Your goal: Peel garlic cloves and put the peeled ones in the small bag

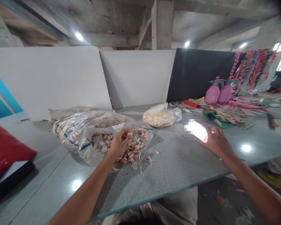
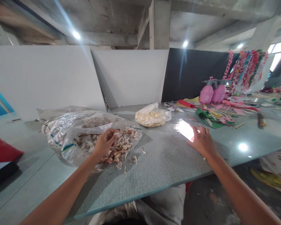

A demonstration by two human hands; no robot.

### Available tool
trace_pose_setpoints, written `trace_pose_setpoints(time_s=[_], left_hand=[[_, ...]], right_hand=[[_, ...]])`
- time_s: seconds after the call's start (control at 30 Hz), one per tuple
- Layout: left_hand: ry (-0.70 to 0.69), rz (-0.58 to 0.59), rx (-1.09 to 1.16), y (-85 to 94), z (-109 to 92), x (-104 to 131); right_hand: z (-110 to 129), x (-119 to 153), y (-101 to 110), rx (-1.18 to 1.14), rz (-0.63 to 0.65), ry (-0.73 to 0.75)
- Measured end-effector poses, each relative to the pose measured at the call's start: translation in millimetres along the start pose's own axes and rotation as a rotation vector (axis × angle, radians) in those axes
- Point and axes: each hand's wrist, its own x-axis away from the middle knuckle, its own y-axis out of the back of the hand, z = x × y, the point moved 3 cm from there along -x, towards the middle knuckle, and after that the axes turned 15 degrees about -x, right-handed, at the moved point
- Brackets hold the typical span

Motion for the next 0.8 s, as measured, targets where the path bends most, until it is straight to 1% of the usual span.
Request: trace_pose_setpoints(time_s=[0.37,0.5,0.7,0.8], left_hand=[[-0.006,0.026,-0.011,-0.8,0.7,-0.1],[-0.009,0.031,-0.013,-1.6,1.9,-0.4],[-0.025,0.027,-0.045,-1.9,4.4,-1.4],[-0.021,0.03,-0.05,-2.0,5.4,-1.6]], right_hand=[[0.5,-0.3,1.4,0.016,0.005,-0.028],[-1.0,-0.4,-0.3,0.009,0.013,-0.014],[-4.2,-0.4,-3.5,0.031,-0.022,-0.008],[-7.3,-1.1,-7.1,0.024,-0.014,-0.029]])
